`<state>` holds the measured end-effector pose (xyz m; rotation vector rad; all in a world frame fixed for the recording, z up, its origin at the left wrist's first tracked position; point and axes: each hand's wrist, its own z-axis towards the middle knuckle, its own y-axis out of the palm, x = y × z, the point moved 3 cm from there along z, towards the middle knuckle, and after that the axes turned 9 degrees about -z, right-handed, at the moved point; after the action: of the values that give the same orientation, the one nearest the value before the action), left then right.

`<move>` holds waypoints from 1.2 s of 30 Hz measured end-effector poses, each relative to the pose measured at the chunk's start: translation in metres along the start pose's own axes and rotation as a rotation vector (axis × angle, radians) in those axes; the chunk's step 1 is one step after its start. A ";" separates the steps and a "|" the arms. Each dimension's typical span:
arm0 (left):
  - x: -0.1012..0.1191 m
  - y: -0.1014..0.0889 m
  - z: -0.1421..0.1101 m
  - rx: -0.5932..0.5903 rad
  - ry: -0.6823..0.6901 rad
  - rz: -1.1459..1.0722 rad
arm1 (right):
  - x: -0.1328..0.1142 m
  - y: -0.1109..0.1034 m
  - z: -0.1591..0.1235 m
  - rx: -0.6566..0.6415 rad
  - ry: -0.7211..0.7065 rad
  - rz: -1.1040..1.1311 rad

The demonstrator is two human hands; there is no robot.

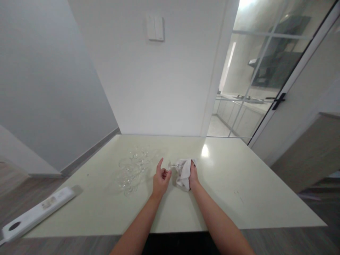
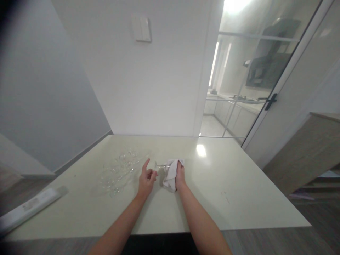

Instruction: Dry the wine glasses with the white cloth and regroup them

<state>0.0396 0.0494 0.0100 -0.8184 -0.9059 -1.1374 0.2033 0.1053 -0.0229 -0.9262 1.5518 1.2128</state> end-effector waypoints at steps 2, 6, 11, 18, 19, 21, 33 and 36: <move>0.000 0.000 0.002 -0.008 0.016 0.010 | -0.001 0.000 -0.002 -0.008 -0.016 -0.098; -0.006 -0.003 0.007 0.058 -0.047 -0.015 | 0.000 0.001 -0.008 -0.052 -0.036 -0.311; -0.011 -0.007 0.011 0.090 -0.140 -0.077 | 0.001 0.004 -0.012 -0.126 -0.051 -0.399; -0.015 -0.004 0.014 0.073 -0.161 -0.089 | 0.000 0.004 -0.010 -0.103 -0.024 -0.446; -0.015 -0.004 0.014 0.073 -0.164 -0.083 | 0.001 0.004 -0.010 -0.100 -0.023 -0.450; -0.015 -0.004 0.013 0.070 -0.161 -0.066 | 0.003 0.004 -0.008 -0.094 -0.023 -0.452; -0.016 -0.008 0.014 0.121 -0.055 -0.066 | -0.005 0.008 -0.013 -0.285 -0.150 -0.397; -0.026 -0.010 0.019 0.159 -0.150 -0.136 | -0.002 0.011 -0.015 -0.327 -0.216 -0.398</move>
<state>0.0220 0.0745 -0.0047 -0.7269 -1.1765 -1.1161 0.1907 0.0929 -0.0167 -1.2044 0.9566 1.2444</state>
